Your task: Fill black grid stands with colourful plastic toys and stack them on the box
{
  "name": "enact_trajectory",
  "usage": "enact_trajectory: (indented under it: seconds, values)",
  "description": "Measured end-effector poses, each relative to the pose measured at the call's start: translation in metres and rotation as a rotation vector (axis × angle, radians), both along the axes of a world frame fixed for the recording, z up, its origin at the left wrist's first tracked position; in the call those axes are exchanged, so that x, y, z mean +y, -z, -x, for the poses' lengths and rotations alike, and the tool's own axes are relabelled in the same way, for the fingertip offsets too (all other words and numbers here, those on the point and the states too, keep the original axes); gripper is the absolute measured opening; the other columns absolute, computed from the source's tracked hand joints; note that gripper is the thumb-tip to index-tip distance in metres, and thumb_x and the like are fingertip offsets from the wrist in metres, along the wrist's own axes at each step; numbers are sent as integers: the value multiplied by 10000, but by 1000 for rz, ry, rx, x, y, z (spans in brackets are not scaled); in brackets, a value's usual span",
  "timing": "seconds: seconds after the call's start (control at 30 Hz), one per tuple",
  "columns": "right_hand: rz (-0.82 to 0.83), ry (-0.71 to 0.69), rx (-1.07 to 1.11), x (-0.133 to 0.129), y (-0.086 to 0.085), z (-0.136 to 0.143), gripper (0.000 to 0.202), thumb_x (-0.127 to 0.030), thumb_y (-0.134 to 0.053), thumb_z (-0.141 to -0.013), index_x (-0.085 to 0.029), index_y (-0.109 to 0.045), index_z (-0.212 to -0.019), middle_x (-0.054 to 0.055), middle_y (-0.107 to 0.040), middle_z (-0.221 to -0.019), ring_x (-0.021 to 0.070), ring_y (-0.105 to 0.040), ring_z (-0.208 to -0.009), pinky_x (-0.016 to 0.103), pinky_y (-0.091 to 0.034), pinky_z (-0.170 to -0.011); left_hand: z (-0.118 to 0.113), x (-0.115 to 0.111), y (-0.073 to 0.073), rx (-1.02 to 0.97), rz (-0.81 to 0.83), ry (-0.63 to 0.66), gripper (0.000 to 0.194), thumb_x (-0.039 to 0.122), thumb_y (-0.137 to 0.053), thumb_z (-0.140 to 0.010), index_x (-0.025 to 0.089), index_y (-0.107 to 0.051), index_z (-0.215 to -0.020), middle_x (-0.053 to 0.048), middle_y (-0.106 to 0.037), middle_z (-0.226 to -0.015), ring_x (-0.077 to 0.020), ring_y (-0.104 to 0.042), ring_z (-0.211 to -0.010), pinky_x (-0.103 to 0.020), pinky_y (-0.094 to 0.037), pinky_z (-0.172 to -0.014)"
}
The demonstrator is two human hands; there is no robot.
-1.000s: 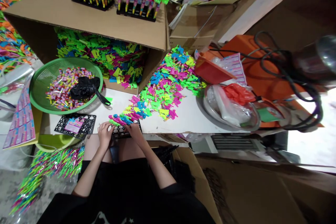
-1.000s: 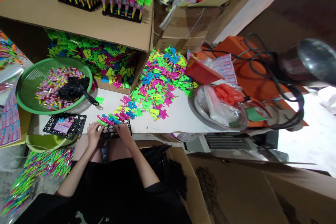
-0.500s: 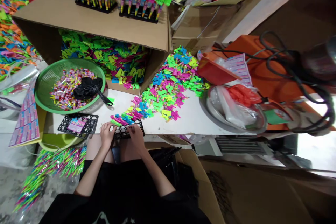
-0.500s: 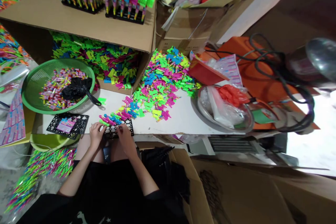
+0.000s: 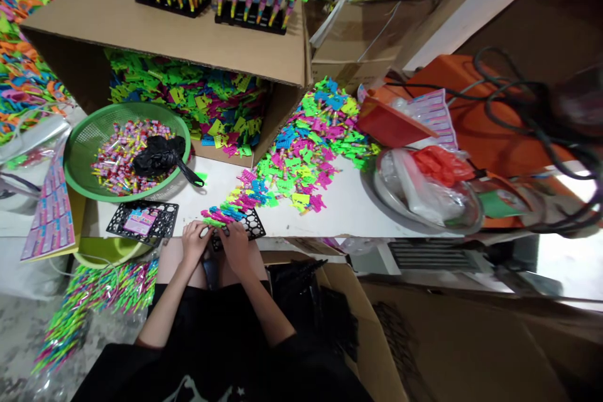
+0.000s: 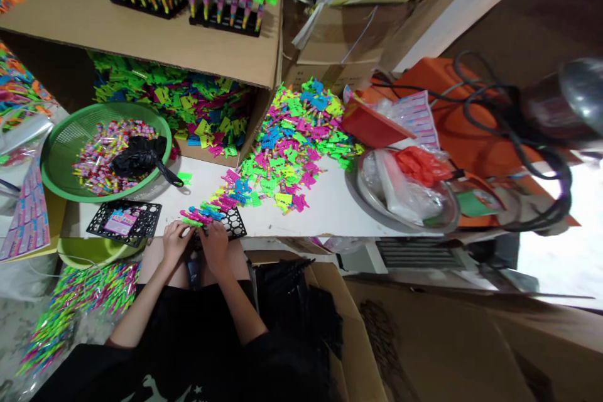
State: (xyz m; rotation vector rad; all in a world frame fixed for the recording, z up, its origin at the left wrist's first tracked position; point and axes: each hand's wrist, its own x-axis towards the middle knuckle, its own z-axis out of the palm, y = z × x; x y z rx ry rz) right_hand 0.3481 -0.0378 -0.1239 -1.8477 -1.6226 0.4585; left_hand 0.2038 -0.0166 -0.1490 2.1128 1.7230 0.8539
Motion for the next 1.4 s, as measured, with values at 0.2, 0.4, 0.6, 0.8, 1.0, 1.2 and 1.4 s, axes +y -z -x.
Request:
enact_trajectory:
  seconds: [0.2, 0.4, 0.6, 0.8, 1.0, 1.2, 1.4]
  values:
    - [-58, -2, -4, 1, 6, -1, 166, -215, -497, -918, -176, -645, -853, 81, -658, -872, 205, -585, -872, 332, -453, -813, 0, 2, 4, -19, -49, 7, 159, 368, -633, -838, 217, -675, -858, -32, -662, -856, -181, -604, -842, -301, -389, -760]
    - [-68, 26, -13, 1, 10, 0, 131, -201, -548, -893, -160, -654, -828, 82, -665, -846, 205, -602, -847, 322, -453, -797, 1, 2, 7, -58, -104, 19, 139, 361, -648, -829, 225, -666, -850, -22, -659, -843, -175, -607, -824, -294, -388, -747]
    - [-63, 33, -32, 1, 12, 1, 146, -220, -550, -896, -173, -633, -785, 71, -653, -814, 204, -595, -831, 316, -451, -774, 1, 2, 8, -66, -90, 20, 148, 367, -643, -832, 222, -664, -851, -28, -659, -855, -181, -606, -829, -299, -387, -751]
    - [-30, 34, -27, 4, 12, 1, 140, -237, -556, -894, -167, -628, -797, 79, -654, -816, 211, -601, -837, 321, -453, -777, 0, 3, 5, -80, -112, 29, 158, 368, -639, -835, 212, -663, -840, -23, -654, -838, -175, -602, -817, -297, -387, -755]
    - [-42, 44, 6, 4, 13, 2, 154, -259, -543, -899, -179, -623, -794, 81, -657, -836, 218, -602, -861, 338, -460, -806, 1, 4, 2, -91, -115, 45, 166, 369, -625, -846, 209, -667, -853, -24, -656, -847, -177, -599, -827, -298, -382, -750]
    - [-50, -12, 98, 4, 11, -5, 153, -293, -530, -899, -192, -628, -840, 81, -654, -880, 223, -596, -886, 358, -476, -825, 3, 5, -1, -94, -84, 63, 211, 403, -595, -861, 211, -681, -864, -28, -647, -852, -180, -595, -818, -305, -377, -741]
    - [-140, -125, 347, -4, 0, -39, 199, -266, -481, -914, -199, -639, -1016, 77, -669, -971, 191, -623, -919, 330, -500, -847, 4, 6, -2, -124, -62, 71, 243, 436, -587, -858, 216, -686, -877, -29, -640, -865, -184, -588, -827, -315, -372, -750]
